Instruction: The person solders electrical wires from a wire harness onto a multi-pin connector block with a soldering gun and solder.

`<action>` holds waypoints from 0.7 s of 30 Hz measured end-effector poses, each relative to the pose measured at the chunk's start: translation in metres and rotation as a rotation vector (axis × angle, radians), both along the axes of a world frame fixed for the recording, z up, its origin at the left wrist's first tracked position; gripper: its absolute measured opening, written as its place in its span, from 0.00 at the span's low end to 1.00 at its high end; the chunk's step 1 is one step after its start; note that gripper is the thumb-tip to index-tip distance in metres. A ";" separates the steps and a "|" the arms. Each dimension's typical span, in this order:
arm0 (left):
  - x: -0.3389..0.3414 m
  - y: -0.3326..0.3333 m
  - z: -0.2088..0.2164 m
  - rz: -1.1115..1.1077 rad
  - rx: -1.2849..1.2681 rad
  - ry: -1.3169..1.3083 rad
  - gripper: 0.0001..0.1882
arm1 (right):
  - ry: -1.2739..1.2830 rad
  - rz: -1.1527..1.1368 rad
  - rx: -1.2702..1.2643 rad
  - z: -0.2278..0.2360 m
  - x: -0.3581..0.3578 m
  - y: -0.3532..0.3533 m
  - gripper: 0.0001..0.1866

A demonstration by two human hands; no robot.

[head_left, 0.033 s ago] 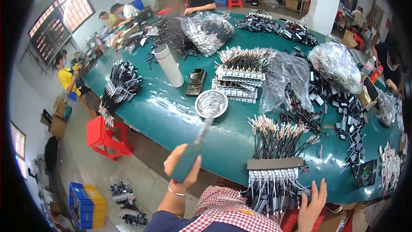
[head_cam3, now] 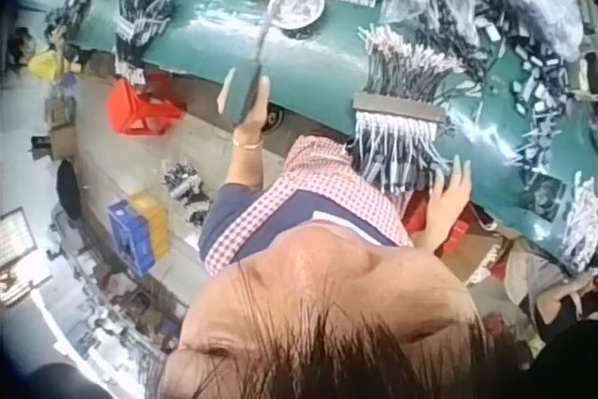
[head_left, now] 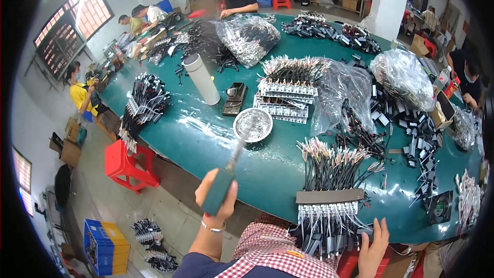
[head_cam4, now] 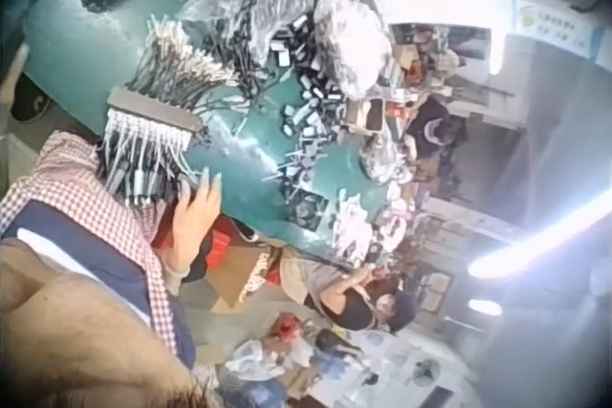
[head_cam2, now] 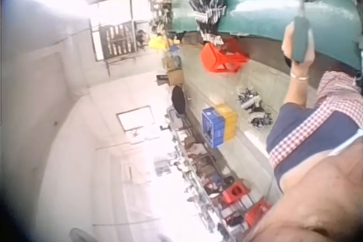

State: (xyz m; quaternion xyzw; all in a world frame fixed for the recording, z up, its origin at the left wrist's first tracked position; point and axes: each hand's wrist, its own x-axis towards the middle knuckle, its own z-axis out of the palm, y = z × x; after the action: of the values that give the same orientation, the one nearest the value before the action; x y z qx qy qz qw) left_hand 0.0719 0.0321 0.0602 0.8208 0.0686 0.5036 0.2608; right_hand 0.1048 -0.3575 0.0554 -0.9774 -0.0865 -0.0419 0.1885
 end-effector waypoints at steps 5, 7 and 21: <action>0.033 0.023 -0.043 0.017 -0.881 0.187 0.09 | 0.171 0.083 0.181 0.021 -0.003 -0.010 0.19; 0.040 0.013 -0.039 -0.061 -1.052 0.146 0.10 | 0.261 0.087 0.233 0.039 -0.003 -0.015 0.17; 0.036 -0.016 -0.033 -0.056 -0.963 0.131 0.17 | 0.023 0.098 0.288 0.021 0.027 -0.019 0.16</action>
State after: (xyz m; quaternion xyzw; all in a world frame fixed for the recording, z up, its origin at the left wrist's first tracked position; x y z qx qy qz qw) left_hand 0.1078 0.0165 0.0275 0.6382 0.2881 0.3548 0.6195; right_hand 0.1318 -0.3769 0.0760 -0.9352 -0.1250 -0.0336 0.3295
